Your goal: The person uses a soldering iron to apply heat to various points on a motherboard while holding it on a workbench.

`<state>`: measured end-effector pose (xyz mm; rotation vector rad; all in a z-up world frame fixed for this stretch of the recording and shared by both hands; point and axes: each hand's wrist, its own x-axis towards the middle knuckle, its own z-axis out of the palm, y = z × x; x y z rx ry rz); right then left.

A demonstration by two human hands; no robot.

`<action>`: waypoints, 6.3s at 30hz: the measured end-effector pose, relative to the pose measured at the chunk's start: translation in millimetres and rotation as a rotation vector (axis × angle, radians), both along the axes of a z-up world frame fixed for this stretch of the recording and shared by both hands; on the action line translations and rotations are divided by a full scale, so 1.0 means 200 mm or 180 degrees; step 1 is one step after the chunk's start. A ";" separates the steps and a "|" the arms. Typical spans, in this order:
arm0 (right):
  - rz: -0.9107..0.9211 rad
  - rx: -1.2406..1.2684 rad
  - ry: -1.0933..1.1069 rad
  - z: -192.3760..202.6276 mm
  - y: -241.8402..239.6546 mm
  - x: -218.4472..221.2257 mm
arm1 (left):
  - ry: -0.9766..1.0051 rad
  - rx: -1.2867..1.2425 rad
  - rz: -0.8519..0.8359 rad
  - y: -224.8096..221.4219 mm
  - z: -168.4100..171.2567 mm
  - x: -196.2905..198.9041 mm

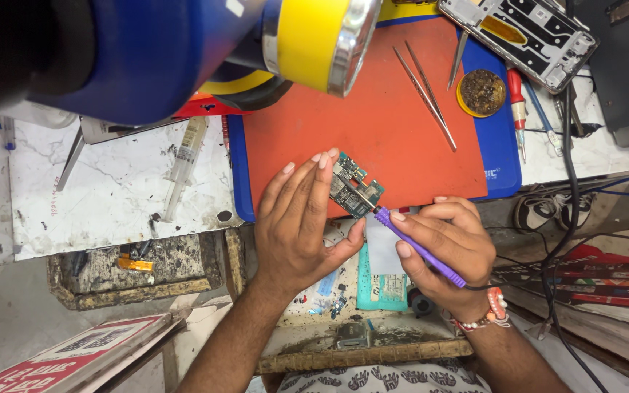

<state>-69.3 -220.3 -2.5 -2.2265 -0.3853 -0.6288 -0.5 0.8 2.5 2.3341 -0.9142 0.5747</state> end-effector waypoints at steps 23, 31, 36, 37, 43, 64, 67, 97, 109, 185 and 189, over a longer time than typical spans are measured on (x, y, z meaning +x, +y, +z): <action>-0.0419 0.0860 -0.0541 -0.09 -0.04 -0.03 | -0.0017 0.0250 0.0079 -0.01 0.01 0.00; -0.1480 0.1062 -0.0626 0.08 -0.28 0.07 | -0.0275 0.0397 0.0339 -0.02 -0.01 0.00; -0.1770 0.0060 -0.0339 0.26 -0.26 0.17 | -0.0348 0.0380 0.0290 -0.01 -0.03 0.01; -0.1733 -0.0128 -0.0403 0.28 -0.25 0.19 | -0.0345 0.0403 0.0272 0.00 -0.03 0.01; -0.1295 0.0881 -0.0495 0.20 -0.23 0.18 | -0.0214 0.0537 0.0183 0.00 0.00 0.00; -0.0209 0.0903 -0.0356 -0.03 -0.01 0.04 | -0.0220 0.0374 0.0260 0.00 -0.02 0.00; -0.0179 0.0913 -0.0384 -0.03 -0.01 0.04 | -0.0078 0.0236 0.0183 0.01 -0.01 0.00; -0.0228 0.0989 -0.0348 -0.07 -0.03 0.02 | 0.0185 -0.0093 0.0221 0.01 0.05 -0.02; -0.0212 0.1113 -0.0364 -0.03 -0.03 0.02 | 0.0680 -0.0197 0.0434 0.01 0.18 -0.02; -0.0251 0.1153 -0.0794 -0.06 0.00 0.17 | 0.1266 0.0242 -0.0731 0.12 0.27 0.29; -0.0246 0.1142 -0.0791 -0.07 -0.01 0.18 | 0.1517 -0.0012 -0.0661 0.12 0.26 0.29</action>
